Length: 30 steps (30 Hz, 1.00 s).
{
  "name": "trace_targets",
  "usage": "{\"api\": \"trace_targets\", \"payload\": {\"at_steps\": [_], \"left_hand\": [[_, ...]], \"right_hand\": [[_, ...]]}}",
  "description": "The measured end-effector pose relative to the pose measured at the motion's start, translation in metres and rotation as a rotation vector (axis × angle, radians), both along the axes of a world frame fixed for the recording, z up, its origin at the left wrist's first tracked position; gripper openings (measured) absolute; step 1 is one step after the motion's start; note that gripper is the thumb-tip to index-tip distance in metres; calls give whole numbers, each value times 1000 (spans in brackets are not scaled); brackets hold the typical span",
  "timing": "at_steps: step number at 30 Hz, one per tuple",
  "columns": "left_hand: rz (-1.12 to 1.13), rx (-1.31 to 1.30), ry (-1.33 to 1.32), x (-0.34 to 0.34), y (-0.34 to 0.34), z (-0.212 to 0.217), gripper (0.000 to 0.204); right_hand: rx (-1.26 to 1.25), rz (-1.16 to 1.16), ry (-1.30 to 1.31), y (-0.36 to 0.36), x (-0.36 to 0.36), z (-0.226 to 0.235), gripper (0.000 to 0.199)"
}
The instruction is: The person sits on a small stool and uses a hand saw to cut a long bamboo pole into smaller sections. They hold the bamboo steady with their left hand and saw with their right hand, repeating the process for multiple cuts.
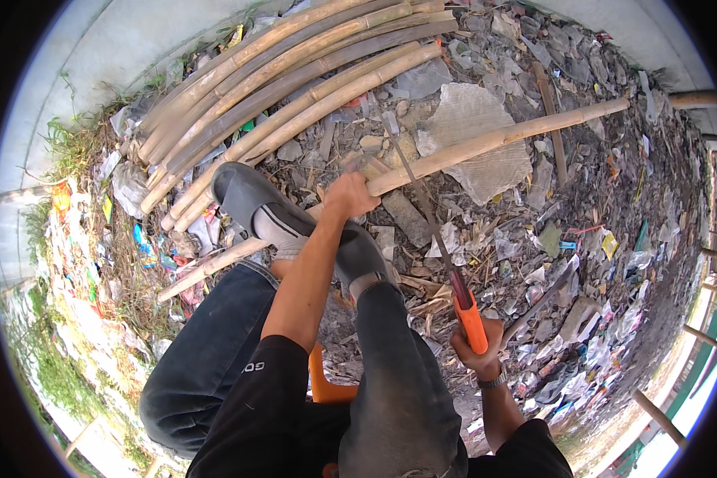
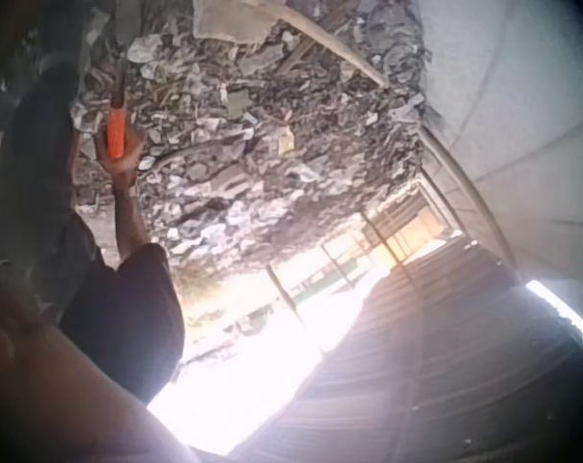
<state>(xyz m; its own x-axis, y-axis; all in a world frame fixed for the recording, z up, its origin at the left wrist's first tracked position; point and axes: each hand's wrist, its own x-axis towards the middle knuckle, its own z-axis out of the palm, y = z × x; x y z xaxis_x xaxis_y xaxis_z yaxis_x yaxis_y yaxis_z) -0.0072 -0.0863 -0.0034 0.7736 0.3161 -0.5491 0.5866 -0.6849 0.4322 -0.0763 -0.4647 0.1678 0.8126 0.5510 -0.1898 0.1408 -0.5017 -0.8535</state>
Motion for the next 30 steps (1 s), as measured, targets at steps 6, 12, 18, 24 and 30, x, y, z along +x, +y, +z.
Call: {"api": "trace_targets", "payload": {"at_steps": [6, 12, 18, 24, 30], "left_hand": [[5, 6, 20, 1, -7, 10, 51], [103, 198, -47, -21, -17, 12, 52], [160, 215, 57, -28, -17, -4, 46], [118, 153, 85, -5, -6, 4, 44], [97, 167, 101, -5, -5, 23, 43]], "right_hand": [[-22, -118, 204, 22, 2, -21, 17], [-89, -81, 157, -32, -56, -7, 18], [-42, -167, 168, 40, -13, -36, 15], [27, -189, 195, 88, 31, -43, 19], [-144, -160, 184, -3, -47, 26, 12]]}}
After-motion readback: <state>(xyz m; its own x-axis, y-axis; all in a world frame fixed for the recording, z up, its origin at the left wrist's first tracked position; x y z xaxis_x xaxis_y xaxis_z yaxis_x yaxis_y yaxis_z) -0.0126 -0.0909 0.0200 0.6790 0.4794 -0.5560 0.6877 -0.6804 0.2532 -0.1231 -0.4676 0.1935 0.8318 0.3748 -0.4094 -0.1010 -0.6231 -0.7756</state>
